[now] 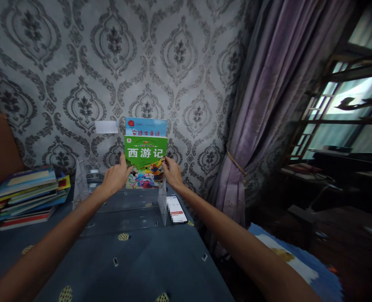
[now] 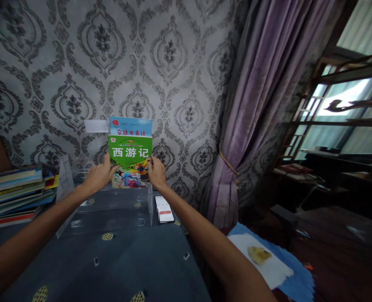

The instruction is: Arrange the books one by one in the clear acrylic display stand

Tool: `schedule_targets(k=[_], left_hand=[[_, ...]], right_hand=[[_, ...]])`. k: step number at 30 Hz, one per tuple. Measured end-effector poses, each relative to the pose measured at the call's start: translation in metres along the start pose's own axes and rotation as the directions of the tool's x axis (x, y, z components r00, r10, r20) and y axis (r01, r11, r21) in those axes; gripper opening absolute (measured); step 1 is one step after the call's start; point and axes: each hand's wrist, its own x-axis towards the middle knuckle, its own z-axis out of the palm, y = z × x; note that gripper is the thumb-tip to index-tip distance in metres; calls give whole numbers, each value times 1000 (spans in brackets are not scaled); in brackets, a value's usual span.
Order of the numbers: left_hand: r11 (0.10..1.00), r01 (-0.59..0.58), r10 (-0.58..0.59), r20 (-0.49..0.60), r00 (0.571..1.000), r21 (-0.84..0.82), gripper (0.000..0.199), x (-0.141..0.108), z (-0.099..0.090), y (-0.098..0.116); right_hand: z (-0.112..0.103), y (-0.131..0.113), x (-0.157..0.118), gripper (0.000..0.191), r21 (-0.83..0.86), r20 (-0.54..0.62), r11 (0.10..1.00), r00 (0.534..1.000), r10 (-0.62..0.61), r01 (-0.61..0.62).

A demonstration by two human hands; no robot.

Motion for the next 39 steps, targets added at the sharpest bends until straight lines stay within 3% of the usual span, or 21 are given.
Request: schedule_targets(k=[16,22,30,39], left_hand=[[1000,5,-5,-12,1000,14,66,-4,-4,-1],[999,23,-23,-16,1000,-38,50,3,2,-6],[990,66,-71,-39,997,-123,47,9,-1,-8],[975,120,-129,-40,991,-185,50,15,2,-6]], right_hand=[[-4,-6,-4,39,68,18,997,1000,22,-23],[-5,-9,-4,35,72,25,996,999,46,-48],[-5,-15,-2,20,31,14,994,995,102,-103],[-7,-19,-3,11,-8,19,997,997,81,-80]])
